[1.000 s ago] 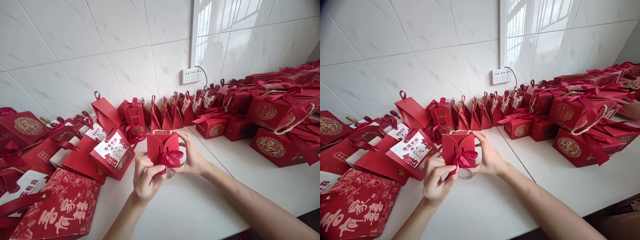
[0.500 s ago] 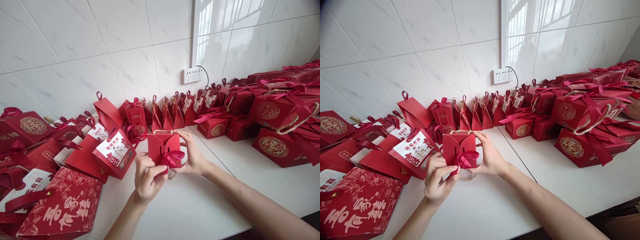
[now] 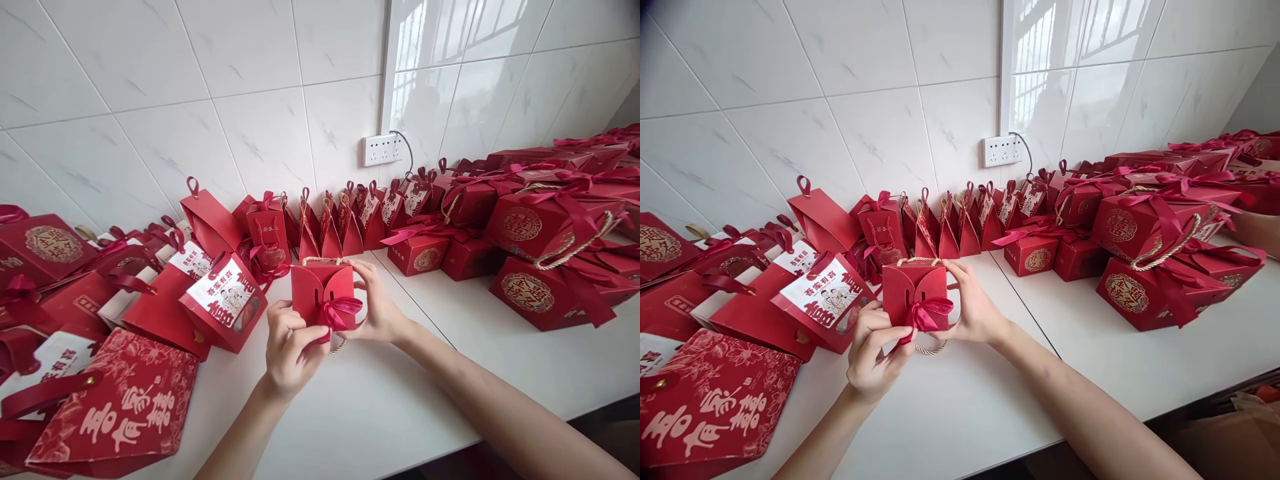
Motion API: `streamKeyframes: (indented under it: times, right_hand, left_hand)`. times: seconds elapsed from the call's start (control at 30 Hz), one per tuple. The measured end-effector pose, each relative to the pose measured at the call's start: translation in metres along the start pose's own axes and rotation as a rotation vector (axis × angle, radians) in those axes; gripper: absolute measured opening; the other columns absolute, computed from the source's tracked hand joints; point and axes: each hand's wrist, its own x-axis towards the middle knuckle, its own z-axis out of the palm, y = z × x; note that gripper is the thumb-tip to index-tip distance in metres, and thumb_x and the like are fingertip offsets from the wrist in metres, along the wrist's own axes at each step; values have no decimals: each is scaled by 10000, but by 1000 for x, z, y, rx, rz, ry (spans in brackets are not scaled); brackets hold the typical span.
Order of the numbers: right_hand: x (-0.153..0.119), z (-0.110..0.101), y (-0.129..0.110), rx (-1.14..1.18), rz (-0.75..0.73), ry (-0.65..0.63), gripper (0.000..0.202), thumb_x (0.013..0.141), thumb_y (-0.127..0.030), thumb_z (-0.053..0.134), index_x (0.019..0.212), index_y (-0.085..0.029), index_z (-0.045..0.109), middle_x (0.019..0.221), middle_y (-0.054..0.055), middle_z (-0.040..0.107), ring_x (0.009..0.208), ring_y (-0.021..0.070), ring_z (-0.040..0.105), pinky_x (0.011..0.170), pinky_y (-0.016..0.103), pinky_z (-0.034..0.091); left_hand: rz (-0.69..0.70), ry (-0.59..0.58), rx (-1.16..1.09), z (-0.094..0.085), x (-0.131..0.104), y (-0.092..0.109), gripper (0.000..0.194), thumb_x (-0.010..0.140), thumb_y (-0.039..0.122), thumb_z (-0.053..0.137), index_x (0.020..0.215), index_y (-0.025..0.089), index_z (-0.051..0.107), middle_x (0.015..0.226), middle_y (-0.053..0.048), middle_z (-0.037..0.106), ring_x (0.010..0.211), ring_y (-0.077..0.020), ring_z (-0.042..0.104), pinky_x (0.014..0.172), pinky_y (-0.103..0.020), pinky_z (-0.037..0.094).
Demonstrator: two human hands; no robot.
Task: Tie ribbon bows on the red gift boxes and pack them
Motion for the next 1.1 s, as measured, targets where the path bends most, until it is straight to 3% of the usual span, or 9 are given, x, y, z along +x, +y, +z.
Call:
streamKeyframes:
  times: [1.1]
  right_hand:
    - [-1,-1,0,-29,-5,11,1006,605,-302,763,1414,-312,166,1315,128,344,1227,297,388,831,459,556]
  left_hand:
    - [13,1,16,-2,1,2,114,786,94,620,836,183,569,700,29,413,640,-104,444,730,-336,465]
